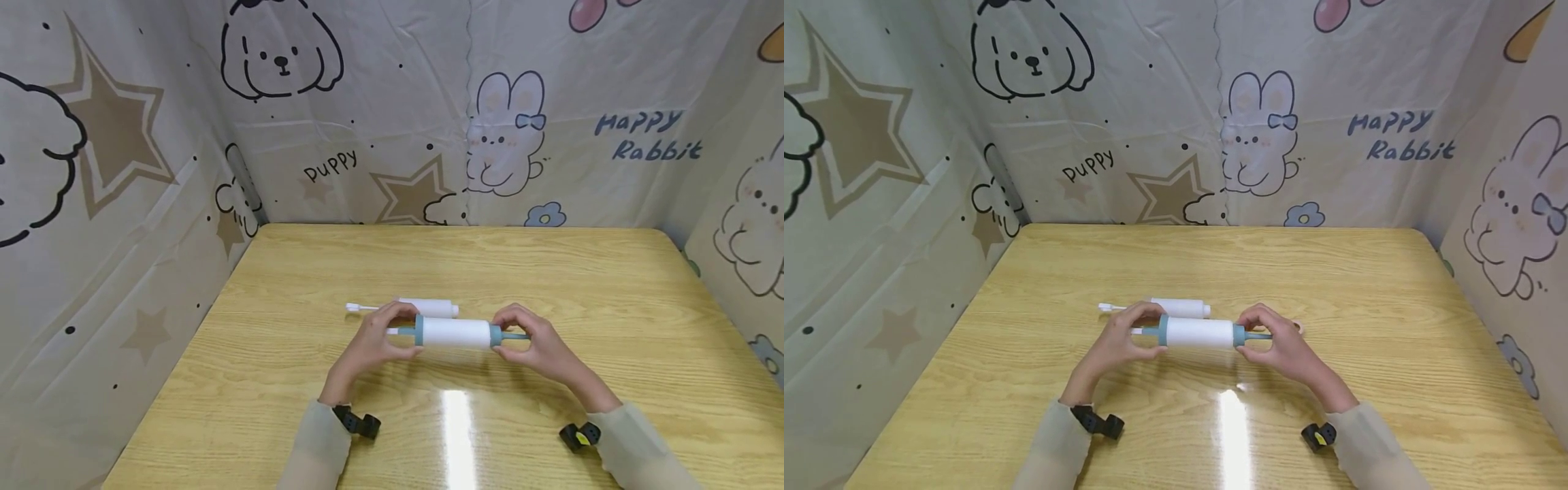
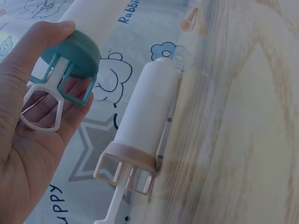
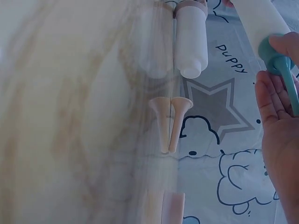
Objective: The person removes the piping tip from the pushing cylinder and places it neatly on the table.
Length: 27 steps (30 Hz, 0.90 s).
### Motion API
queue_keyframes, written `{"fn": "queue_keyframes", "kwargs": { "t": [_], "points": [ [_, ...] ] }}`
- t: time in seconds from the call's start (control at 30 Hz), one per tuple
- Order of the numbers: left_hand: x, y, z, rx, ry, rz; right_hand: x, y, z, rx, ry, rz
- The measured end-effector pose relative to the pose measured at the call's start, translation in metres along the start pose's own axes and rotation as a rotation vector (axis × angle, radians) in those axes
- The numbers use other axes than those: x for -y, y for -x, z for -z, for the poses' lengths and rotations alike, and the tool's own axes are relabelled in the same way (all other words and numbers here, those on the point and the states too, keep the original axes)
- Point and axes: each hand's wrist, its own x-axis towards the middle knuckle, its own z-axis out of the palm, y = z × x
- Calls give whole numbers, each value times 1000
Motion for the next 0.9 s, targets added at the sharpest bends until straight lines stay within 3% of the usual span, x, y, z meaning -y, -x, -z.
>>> {"fn": "queue_keyframes", "kwargs": {
  "t": [0.2, 0.37, 0.53, 0.67, 0.9],
  "points": [
    [0, 0, 1, -7, -2, 15, -5, 3, 2, 37, -37, -51],
    [-1, 1, 3, -7, -1, 19, -5, 2, 6, 75, -152, -223],
    [-2, 2, 2, 0, 10, -5, -6, 2, 9, 138, -194, -377],
    [-1, 2, 1, -2, 19, -34, -5, 2, 9, 180, -200, -414],
    [0, 2, 0, -10, 22, -42, -3, 3, 9, 152, -185, -419]
  ]
}}
